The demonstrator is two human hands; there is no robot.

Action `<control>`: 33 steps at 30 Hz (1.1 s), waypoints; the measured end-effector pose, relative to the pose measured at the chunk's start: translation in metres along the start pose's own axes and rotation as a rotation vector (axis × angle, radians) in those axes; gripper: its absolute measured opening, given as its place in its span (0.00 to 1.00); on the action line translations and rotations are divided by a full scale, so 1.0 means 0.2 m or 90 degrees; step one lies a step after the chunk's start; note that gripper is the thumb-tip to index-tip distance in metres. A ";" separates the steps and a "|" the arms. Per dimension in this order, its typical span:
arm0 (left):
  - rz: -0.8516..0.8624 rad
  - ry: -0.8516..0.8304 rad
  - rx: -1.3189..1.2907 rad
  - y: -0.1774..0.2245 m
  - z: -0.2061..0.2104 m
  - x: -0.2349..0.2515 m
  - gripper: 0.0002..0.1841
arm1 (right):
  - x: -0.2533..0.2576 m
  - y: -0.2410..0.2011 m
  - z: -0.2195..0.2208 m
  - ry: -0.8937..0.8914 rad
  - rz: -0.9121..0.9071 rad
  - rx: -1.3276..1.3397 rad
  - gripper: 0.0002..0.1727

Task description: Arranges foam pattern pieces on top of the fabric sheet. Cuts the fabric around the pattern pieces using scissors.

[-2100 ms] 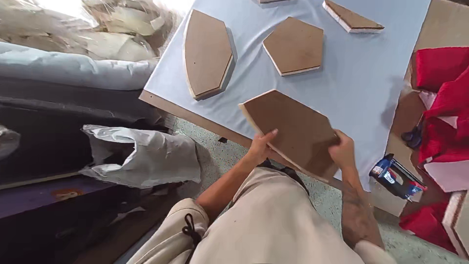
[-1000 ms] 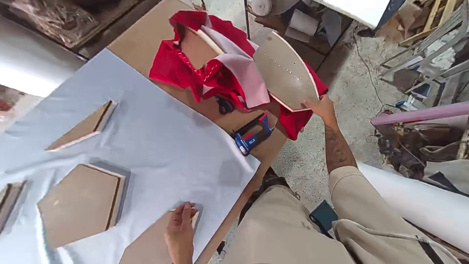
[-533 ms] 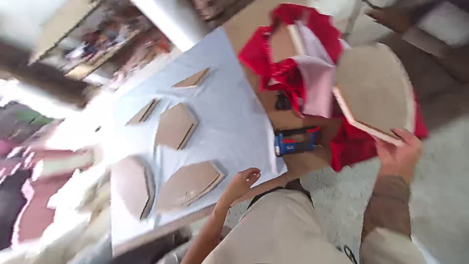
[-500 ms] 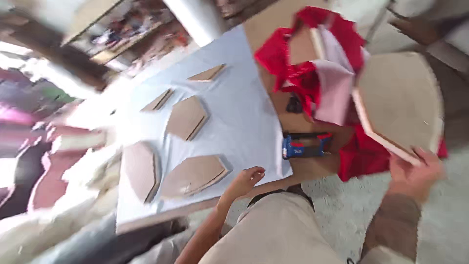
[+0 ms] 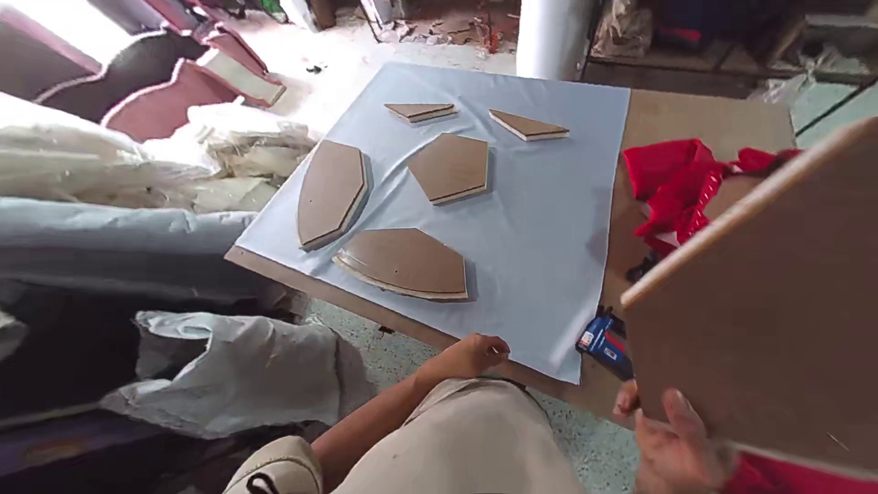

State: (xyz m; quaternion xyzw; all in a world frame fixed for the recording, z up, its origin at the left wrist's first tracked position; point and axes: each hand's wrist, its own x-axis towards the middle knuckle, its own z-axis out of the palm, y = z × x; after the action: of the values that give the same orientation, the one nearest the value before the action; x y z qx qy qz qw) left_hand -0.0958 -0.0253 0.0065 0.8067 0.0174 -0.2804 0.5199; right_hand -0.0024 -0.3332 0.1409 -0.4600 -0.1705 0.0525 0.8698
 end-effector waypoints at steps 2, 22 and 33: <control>0.010 0.039 -0.011 -0.06 -0.08 -0.06 0.20 | 0.14 0.19 0.11 0.024 0.065 0.029 0.13; -0.354 0.880 -0.391 -1.94 -2.43 -1.21 0.34 | 0.60 1.53 0.64 0.243 0.410 -0.902 0.42; -0.426 0.814 -0.423 -1.97 -2.66 -1.01 0.40 | 0.94 2.78 2.20 -0.335 0.307 -0.459 0.30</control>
State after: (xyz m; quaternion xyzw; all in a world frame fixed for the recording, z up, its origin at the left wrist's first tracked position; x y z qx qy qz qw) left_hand -0.1608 0.6592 -0.0641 0.5659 0.6368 0.1159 0.5107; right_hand 0.0588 0.3753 -0.0396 -0.7284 -0.2801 0.3039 0.5464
